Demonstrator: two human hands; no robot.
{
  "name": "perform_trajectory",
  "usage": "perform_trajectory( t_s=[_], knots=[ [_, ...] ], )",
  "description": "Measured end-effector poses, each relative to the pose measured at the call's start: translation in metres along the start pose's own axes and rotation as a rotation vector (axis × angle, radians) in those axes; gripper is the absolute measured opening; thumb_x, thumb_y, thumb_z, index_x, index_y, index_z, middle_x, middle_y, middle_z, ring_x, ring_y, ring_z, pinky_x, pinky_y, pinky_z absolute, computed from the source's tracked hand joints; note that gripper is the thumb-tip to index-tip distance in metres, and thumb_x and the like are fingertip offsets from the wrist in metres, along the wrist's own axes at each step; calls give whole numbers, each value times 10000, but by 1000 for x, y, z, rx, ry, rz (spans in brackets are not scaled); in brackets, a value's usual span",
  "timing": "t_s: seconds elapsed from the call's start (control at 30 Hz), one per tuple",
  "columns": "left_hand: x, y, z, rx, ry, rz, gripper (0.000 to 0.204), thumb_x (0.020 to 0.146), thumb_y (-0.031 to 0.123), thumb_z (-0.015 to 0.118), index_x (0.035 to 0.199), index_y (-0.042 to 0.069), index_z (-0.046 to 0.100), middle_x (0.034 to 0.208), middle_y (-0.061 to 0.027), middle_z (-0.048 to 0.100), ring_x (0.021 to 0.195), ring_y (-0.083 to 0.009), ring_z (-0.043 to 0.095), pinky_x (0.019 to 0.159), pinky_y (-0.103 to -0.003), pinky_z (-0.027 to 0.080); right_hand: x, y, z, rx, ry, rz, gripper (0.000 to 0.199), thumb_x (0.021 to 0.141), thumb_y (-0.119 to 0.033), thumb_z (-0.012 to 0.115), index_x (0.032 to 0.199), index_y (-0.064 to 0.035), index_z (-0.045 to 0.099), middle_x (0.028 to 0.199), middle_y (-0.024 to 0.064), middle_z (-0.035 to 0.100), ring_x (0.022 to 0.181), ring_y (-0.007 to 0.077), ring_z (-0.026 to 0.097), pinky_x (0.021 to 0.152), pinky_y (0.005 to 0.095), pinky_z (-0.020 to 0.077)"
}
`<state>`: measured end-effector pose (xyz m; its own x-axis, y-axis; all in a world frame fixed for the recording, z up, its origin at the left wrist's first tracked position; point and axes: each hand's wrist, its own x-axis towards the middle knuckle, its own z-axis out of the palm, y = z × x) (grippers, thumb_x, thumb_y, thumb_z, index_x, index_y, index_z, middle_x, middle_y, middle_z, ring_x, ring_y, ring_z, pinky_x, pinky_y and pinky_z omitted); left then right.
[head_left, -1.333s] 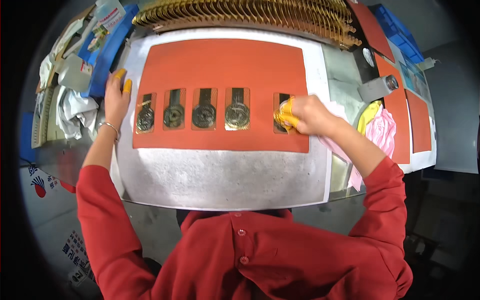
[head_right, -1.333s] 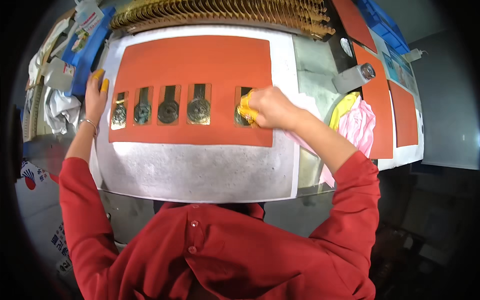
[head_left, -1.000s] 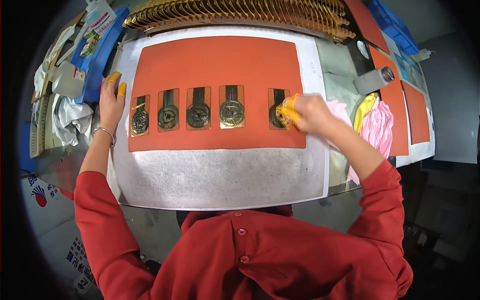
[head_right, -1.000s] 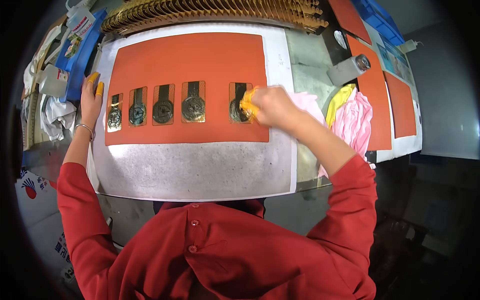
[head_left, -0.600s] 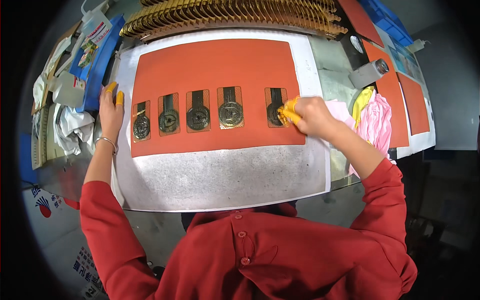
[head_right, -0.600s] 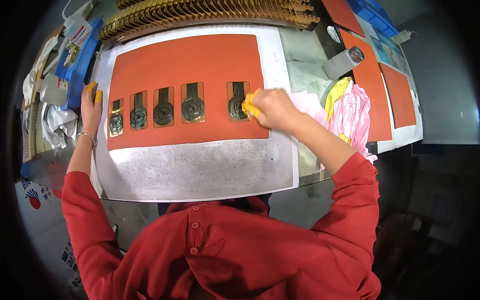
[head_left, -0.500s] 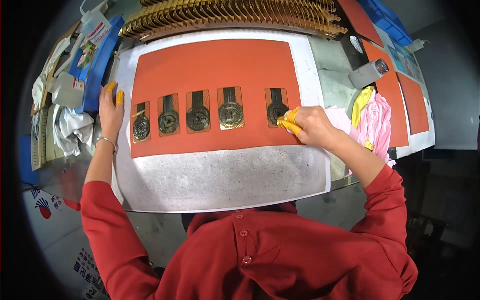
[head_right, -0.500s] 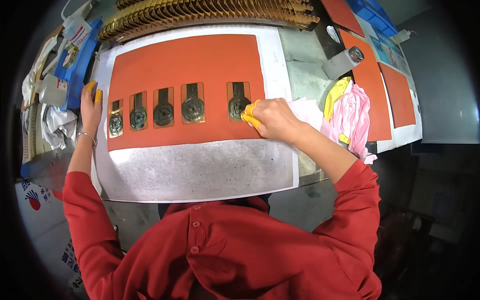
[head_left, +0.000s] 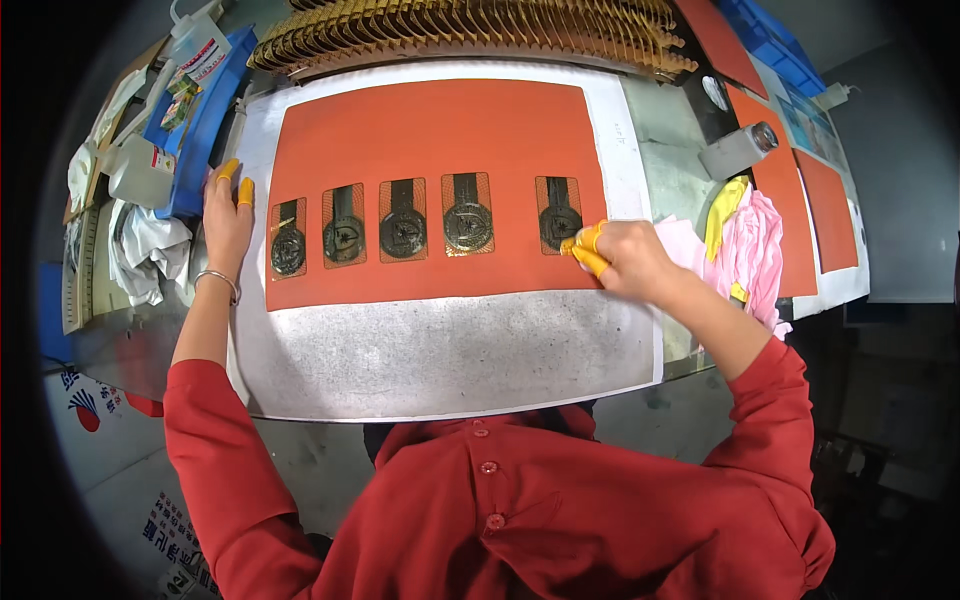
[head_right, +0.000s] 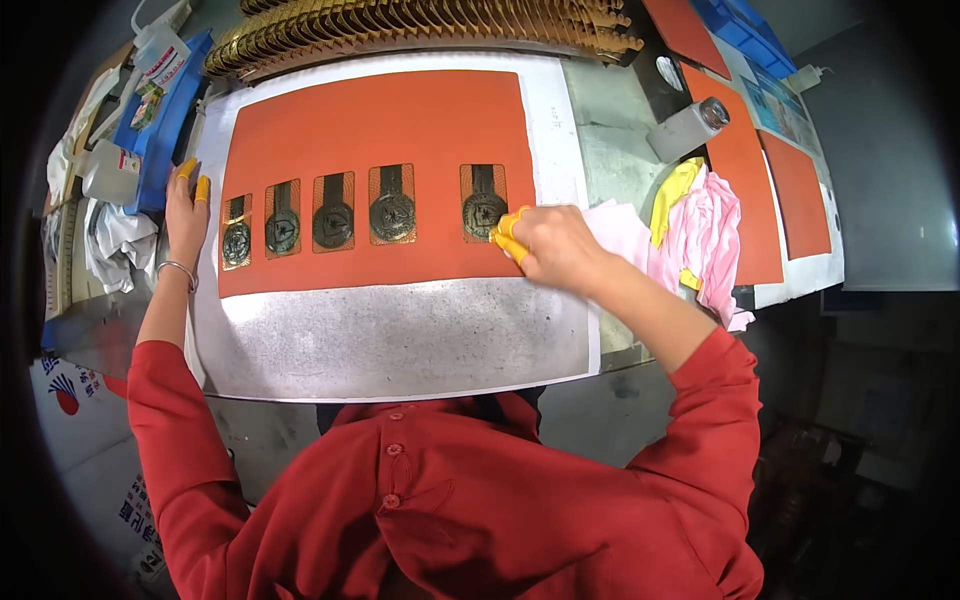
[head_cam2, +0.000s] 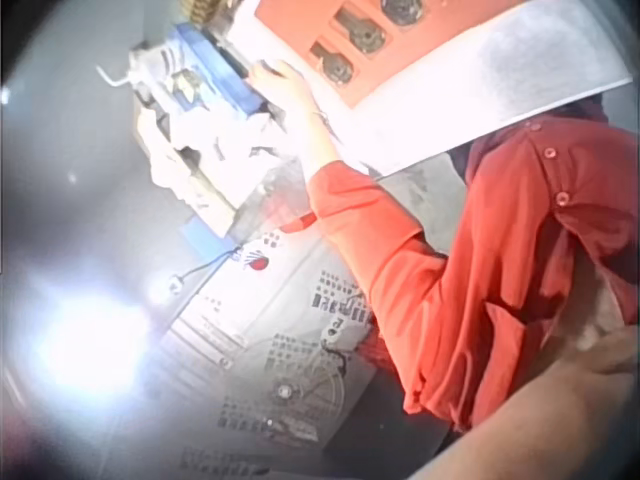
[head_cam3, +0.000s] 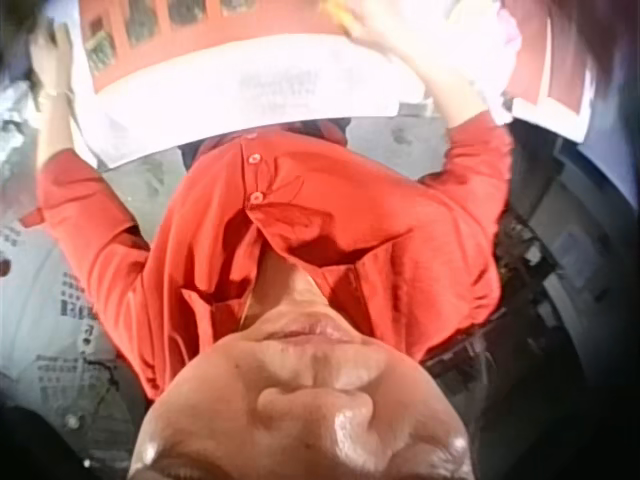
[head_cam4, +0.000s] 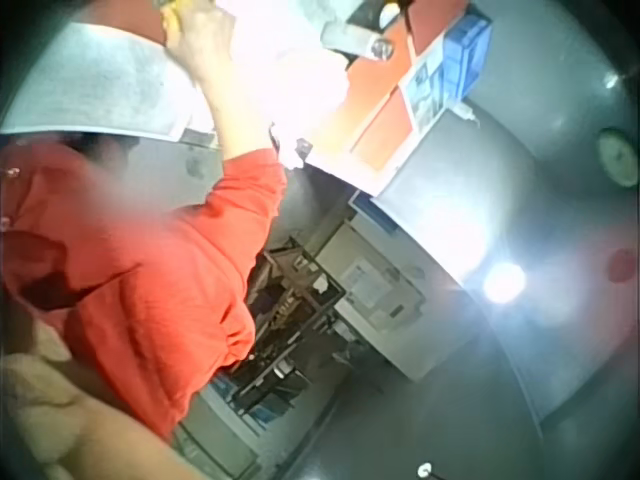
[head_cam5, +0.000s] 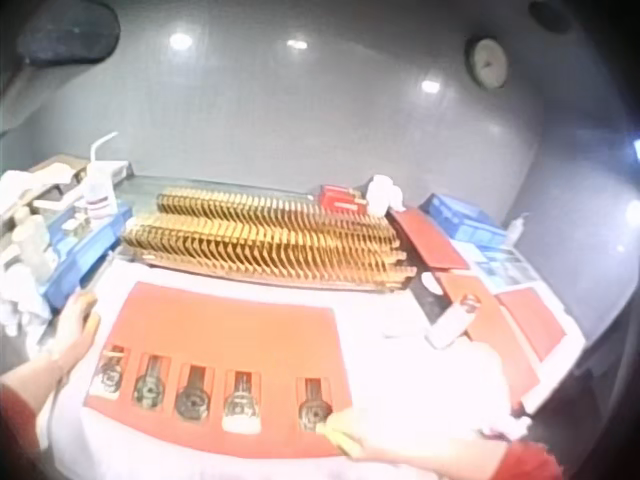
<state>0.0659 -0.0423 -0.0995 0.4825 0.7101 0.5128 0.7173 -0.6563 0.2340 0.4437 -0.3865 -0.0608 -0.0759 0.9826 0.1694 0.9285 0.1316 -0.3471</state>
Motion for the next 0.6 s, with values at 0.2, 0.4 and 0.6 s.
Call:
perform_trajectory(
  t_s=[0.2,0.4,0.6],
  knots=[
    [4,-3,1,19,-30,34,318,858,121,529,1149,-6,509,1206,-190,489,1140,-354,441,962,-378,358,10,8,0,-51,-27,170,131,729,-154,601,701,-27,585,666,153,586,616,337,574,555,429,452],
    [5,1,1,-57,-99,-19,324,861,124,526,1158,-4,505,1216,-192,486,1155,-347,436,972,-373,352,8,4,-5,-12,0,77,119,693,-130,639,691,-30,577,652,131,576,598,318,570,536,409,450],
    [2,2,-1,-1,-23,3,320,865,137,525,1151,-5,509,1217,-192,487,1142,-355,442,951,-382,364,3,-1,-6,12,-4,-113,101,709,-116,639,679,-49,569,586,107,536,548,285,545,497,393,434]
  ],
)
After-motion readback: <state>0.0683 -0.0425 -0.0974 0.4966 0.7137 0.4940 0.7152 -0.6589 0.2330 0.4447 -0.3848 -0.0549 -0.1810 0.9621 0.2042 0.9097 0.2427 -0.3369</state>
